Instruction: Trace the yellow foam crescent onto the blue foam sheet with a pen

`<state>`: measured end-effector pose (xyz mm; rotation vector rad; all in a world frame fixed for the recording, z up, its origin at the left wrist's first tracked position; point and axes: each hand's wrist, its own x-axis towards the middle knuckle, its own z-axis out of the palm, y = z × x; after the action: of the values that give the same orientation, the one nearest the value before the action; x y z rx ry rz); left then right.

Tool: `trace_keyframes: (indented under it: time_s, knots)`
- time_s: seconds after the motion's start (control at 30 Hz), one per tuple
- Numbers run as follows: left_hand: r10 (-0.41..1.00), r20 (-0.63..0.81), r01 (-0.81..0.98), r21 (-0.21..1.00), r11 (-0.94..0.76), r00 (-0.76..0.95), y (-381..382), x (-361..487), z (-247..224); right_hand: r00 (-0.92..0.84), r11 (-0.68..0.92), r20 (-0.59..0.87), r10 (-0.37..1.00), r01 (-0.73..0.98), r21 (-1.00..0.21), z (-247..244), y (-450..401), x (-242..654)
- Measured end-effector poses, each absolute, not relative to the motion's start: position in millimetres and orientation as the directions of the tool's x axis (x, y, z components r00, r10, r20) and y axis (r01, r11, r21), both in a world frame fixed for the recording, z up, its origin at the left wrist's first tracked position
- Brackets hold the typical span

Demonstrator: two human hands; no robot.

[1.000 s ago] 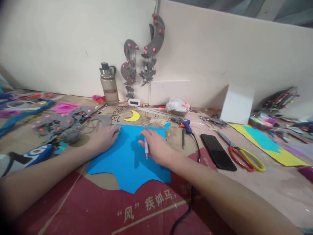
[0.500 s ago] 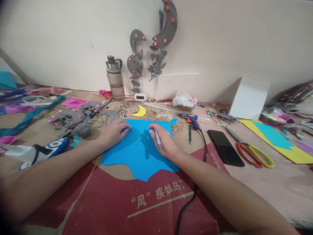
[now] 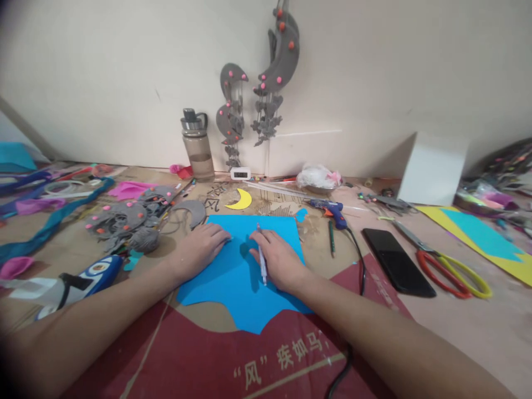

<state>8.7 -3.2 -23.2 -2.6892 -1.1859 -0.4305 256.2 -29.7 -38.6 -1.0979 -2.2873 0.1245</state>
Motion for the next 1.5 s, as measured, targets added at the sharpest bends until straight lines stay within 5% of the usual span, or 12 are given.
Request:
trace_keyframes:
  time_s: [0.27,0.63,1.03,1.5]
  knots:
    - [0.677,0.354,0.717,0.026,-0.697,0.645,2,6,-30,-0.494,0.646,0.443,0.748,0.694,-0.317,-41,-26,257]
    - [0.655,0.257,0.663,0.069,-0.746,0.710,-1,13,-5,-0.059,0.534,0.538,0.841,0.255,-0.806,-9,-19,284]
    - [0.455,0.401,0.505,-0.022,-0.863,0.795,-37,79,7,-0.007,0.452,0.466,0.885,0.255,-0.855,-26,-27,308]
    - [0.294,0.363,0.200,0.274,-0.941,0.884,-59,95,-23,-0.043,0.439,0.439,0.897,0.195,-0.877,-35,-26,309]
